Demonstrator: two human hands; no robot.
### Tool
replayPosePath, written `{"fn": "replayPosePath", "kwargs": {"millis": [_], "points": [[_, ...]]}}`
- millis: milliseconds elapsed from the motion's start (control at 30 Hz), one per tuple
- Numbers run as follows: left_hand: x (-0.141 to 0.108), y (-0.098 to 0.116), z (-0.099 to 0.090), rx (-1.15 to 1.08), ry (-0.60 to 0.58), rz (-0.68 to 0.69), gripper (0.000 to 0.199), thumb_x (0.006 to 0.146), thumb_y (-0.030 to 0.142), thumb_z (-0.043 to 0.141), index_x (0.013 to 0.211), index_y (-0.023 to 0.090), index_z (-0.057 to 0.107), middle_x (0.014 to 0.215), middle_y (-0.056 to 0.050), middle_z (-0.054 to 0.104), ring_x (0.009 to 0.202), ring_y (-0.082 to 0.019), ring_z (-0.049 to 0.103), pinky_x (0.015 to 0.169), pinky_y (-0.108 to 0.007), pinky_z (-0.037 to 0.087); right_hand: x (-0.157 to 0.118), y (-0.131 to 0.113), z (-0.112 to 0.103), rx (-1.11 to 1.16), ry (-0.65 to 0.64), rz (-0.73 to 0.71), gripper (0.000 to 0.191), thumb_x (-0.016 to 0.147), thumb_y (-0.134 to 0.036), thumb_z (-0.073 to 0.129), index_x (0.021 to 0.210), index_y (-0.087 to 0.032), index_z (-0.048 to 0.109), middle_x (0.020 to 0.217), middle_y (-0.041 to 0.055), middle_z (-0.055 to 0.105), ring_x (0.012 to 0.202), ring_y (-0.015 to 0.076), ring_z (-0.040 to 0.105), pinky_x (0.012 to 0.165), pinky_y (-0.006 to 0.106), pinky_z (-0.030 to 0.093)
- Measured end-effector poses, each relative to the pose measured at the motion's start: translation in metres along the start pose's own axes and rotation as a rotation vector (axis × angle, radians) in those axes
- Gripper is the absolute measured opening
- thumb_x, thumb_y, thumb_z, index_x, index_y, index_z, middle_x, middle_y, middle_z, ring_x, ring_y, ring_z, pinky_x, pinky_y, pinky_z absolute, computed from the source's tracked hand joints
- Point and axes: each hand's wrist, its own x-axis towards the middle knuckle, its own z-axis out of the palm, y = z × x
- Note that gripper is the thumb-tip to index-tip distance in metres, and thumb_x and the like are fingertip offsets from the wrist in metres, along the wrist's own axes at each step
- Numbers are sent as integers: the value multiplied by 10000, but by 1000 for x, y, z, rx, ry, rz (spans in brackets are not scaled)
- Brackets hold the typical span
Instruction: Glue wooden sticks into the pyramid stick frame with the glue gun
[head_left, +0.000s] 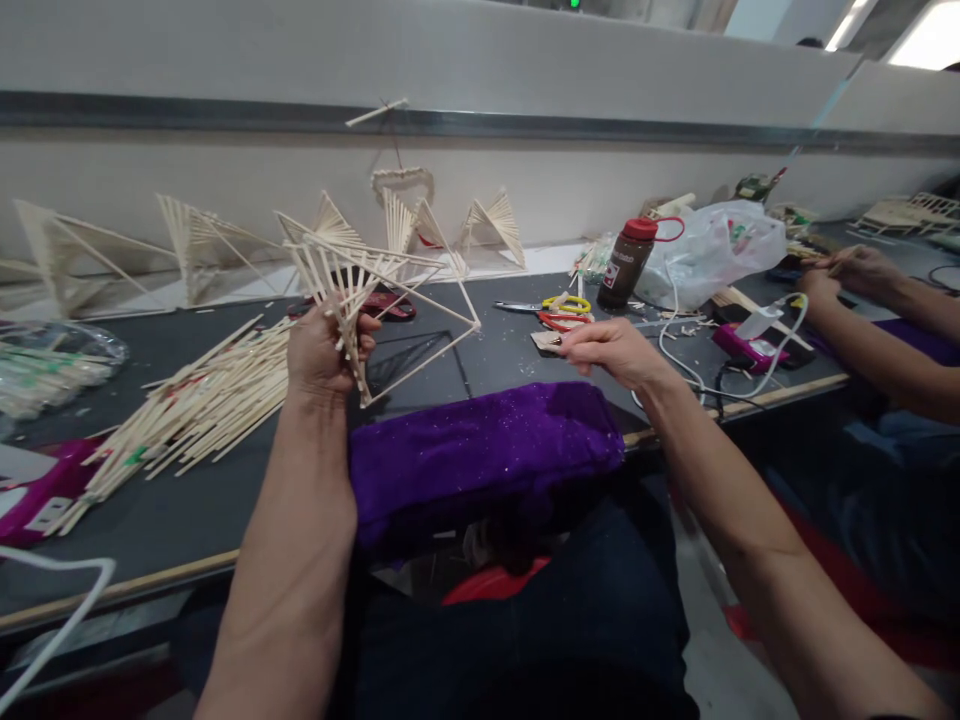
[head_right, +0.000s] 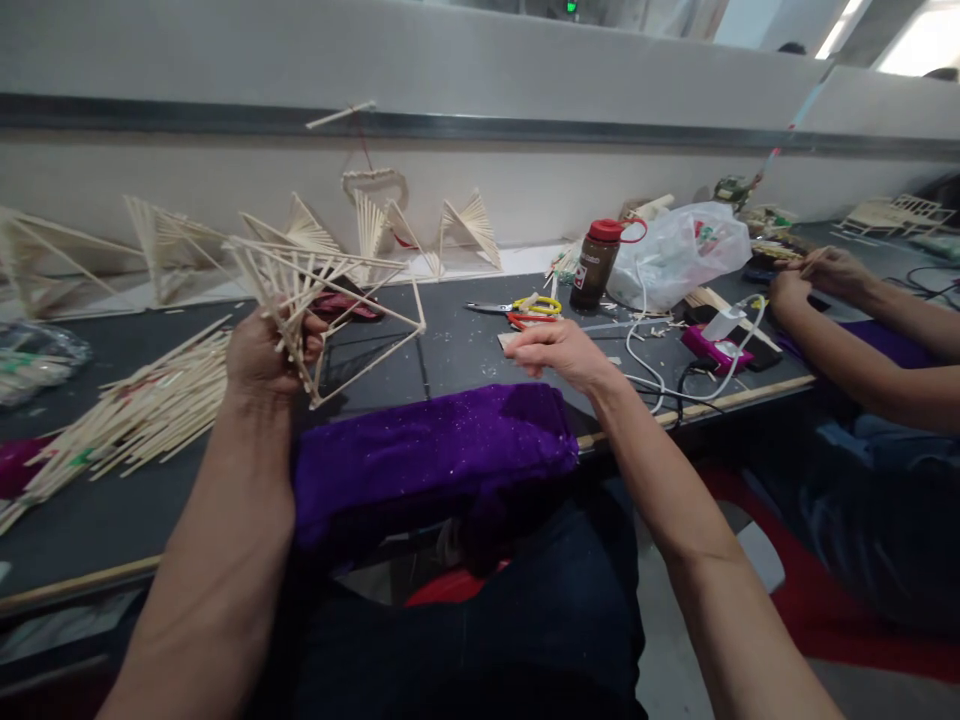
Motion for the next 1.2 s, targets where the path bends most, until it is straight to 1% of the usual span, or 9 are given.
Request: {"fn": "replayPosePath", "kwargs": {"millis": [67,167,233,333,467,667,867,1033,1200], "points": [[-1,-4,2,17,-28,-19,278,954,248,442,809,108,635,506,0,616,320,-72,443,283,-157,285,12,1,18,-228,-117,-38,244,814,-362,684,922,-161,770,733,27,670,628,122,587,594,251,455],[-3,-10,8,59,-24,12,247,928,244,477,868,103,670,525,4,628,326,-81,471,300,-166,331,31,4,42,-792,-203,-121,251,919,-256,556,1003,-132,757,954,93,687,819,156,615,731,264,428],[-5,-15,14,82,-12,39,247,912,273,505,852,107,677,547,-4,638,334,-79,480,313,-169,345,38,10,50,-1108,-244,-91,251,938,-212,523,1019,-128,745,1028,120,670,870,173,612,721,263,386],[-8,-21,21,114,21,73,257,883,320,541,812,114,677,570,-17,646,356,-85,503,321,-176,339,38,19,51,-1305,-281,-41,259,958,-221,491,1042,-152,726,1078,118,660,876,181,618,672,268,345],[-11,-29,27,142,13,92,263,863,365,563,809,130,666,591,-21,651,389,-90,519,366,-183,387,33,26,49,-1392,-226,8,291,992,-263,430,1056,-157,693,1096,113,674,909,209,631,667,288,336],[-13,-44,28,224,-41,106,362,839,506,602,889,150,644,634,-25,662,403,-101,537,366,-180,366,38,27,53,-1395,-207,65,293,978,-211,414,1079,-101,666,1087,172,699,873,233,656,653,298,342],[-12,-50,29,260,-20,151,356,862,504,573,902,155,634,688,-35,676,451,-105,554,406,-189,411,32,23,45,-1268,-328,11,199,939,-223,507,942,-177,701,957,50,737,848,157,646,675,235,355],[-13,-53,33,219,-4,105,327,869,476,570,914,161,644,679,-28,668,442,-107,550,382,-183,379,32,29,46,-1178,-126,7,252,952,-245,502,1068,-163,711,1072,83,710,938,175,639,763,240,391],[-17,-53,36,230,-27,100,297,880,449,570,911,163,642,688,-30,676,442,-106,551,371,-175,352,40,32,59,-1265,-117,34,257,950,-312,529,1115,-182,677,1148,90,671,1005,199,637,803,257,421]]}}
